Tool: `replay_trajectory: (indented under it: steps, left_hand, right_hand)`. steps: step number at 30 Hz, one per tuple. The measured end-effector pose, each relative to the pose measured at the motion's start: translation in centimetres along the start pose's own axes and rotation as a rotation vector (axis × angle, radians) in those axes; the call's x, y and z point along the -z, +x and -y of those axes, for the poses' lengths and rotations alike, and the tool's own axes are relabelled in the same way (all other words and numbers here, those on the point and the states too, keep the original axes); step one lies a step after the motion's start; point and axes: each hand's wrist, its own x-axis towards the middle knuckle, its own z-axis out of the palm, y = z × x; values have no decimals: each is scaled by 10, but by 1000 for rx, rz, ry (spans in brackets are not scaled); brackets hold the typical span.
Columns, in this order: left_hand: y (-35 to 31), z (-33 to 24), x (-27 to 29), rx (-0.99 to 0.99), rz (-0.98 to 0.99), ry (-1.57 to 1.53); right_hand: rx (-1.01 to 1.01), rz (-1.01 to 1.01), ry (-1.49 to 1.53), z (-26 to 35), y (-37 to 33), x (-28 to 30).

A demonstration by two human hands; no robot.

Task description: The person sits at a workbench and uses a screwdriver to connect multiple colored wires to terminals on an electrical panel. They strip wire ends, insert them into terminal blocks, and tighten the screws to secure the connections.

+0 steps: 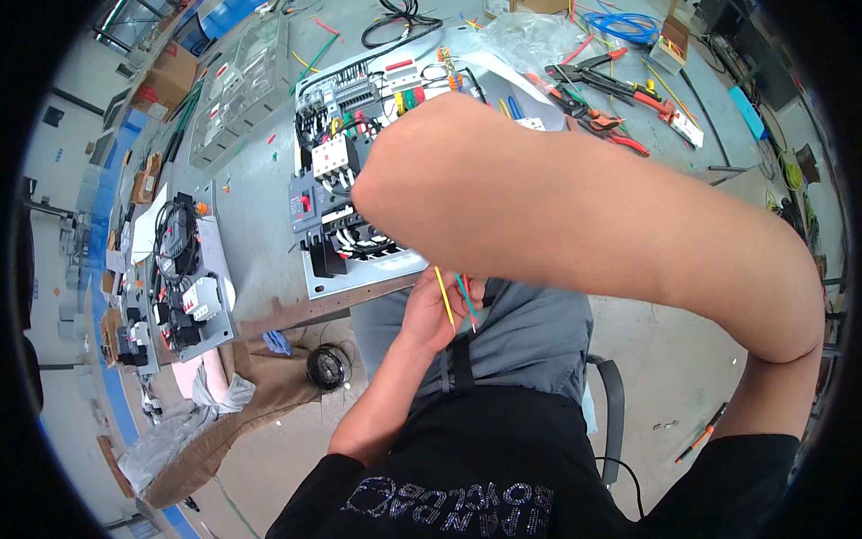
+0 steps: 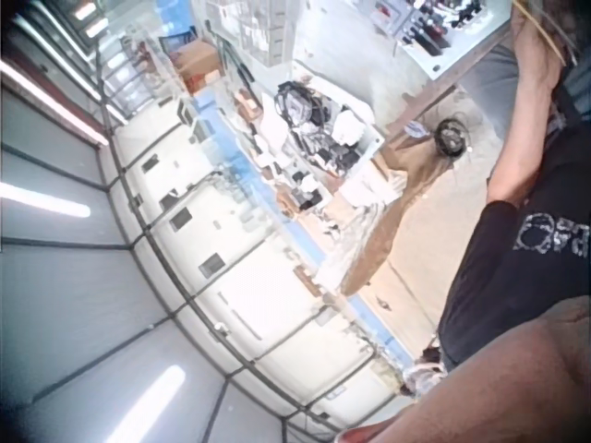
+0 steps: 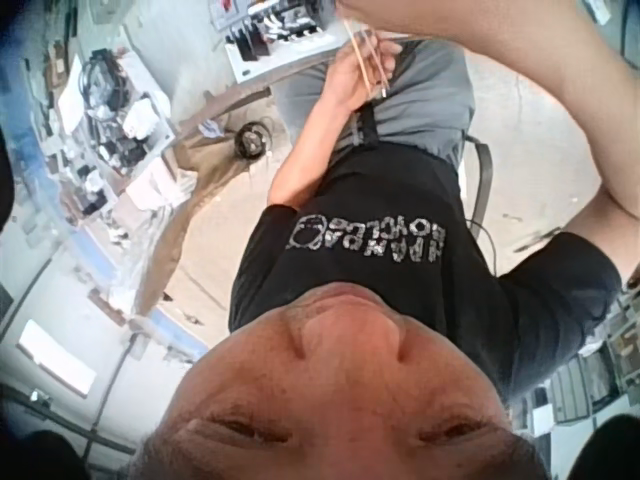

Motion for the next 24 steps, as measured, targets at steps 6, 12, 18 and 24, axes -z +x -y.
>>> replay_trajectory:
  steps: [6,12,18,24]
  left_hand:
    - [0,-2,4,26,2,28]
    - [0,1,7,35,28,16]
    - [-5,-5,4,65,-5,109]
    - [-7,-7,-1,64,-48,113]
  right_hand:
    - [-13,55,83,-5,9,8]
    - [9,40,115,-10,3,11]
    - [-18,-36,135,-19,-14,11]
    - [-41,-57,130,-19,-16,4]
